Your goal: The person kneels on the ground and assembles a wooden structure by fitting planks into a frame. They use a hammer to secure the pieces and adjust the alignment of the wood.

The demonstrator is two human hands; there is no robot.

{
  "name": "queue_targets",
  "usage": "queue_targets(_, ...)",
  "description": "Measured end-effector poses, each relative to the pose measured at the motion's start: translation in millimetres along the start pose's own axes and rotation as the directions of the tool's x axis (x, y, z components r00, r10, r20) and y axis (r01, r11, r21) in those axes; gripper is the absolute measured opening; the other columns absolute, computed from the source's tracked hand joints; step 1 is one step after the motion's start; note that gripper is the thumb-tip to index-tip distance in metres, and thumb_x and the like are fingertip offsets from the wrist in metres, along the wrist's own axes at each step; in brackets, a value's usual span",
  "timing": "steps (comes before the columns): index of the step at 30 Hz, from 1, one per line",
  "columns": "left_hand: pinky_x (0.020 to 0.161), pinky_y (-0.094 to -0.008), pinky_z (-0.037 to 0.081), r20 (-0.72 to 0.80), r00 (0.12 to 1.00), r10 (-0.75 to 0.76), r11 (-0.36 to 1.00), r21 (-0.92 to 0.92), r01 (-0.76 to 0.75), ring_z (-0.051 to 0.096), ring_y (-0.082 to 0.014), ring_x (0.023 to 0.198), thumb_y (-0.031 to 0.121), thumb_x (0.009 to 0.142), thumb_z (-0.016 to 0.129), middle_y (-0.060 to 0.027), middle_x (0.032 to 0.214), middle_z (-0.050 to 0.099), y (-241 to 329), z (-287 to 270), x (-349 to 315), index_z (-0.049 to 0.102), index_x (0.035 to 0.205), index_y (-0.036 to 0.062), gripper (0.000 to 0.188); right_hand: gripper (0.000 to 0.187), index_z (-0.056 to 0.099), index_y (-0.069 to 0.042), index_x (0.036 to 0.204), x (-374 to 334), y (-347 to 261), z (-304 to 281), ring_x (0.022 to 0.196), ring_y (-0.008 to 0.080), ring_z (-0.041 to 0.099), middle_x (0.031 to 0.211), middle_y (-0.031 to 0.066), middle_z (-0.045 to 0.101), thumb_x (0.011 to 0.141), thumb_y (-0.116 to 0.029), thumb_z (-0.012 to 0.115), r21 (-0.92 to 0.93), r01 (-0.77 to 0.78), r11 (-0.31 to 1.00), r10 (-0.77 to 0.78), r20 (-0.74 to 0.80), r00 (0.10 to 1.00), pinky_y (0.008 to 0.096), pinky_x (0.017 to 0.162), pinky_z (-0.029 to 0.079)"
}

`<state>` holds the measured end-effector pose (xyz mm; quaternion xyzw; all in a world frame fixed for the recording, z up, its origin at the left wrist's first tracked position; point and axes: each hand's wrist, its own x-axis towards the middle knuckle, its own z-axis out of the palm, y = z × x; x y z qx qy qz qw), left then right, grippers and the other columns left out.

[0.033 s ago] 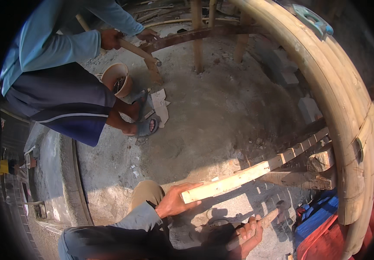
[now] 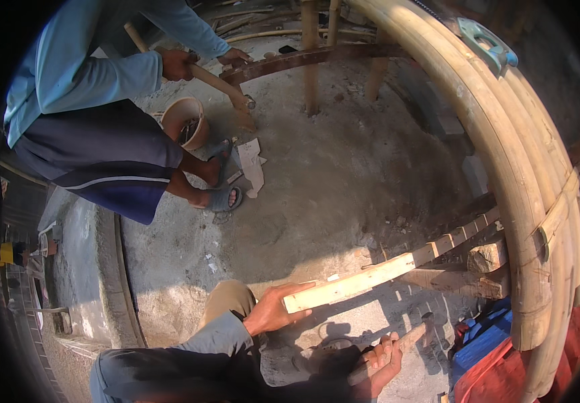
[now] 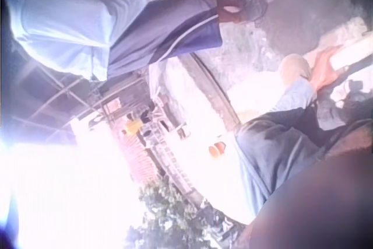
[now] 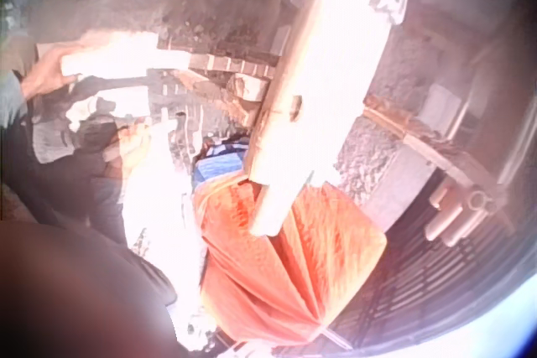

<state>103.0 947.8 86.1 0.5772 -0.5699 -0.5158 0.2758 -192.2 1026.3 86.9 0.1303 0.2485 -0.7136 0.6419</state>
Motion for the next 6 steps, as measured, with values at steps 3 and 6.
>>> queue_targets(3,0.102,-0.0425,0.055,-0.008,0.996,-0.084,0.996,-0.035,0.083,0.071,-0.0361,0.115,0.015,0.085,0.085,-0.0194,0.135,0.069,-1,0,-11,0.057,0.151,0.0147,0.072,0.024,0.055,0.001,0.124,-4,11,11,0.054,0.0118,0.05,0.087,0.0059,0.058,0.112,-0.019,0.048,-0.028,-0.069,0.997,0.065,-0.109,0.992,0.0283,0.047,0.047)
queue_targets(6,0.104,-0.0454,0.053,-0.004,0.967,-0.254,0.962,-0.1,0.252,0.069,-0.04,0.118,0.019,0.085,0.085,-0.0226,0.135,0.067,19,-5,-29,0.045,0.159,0.0139,0.084,0.023,0.058,-0.001,0.122,-14,22,16,0.058,0.0114,0.05,0.086,0.0033,0.057,0.11,-0.02,0.054,-0.213,-0.145,0.966,0.114,-0.154,0.981,0.027,0.052,0.046)
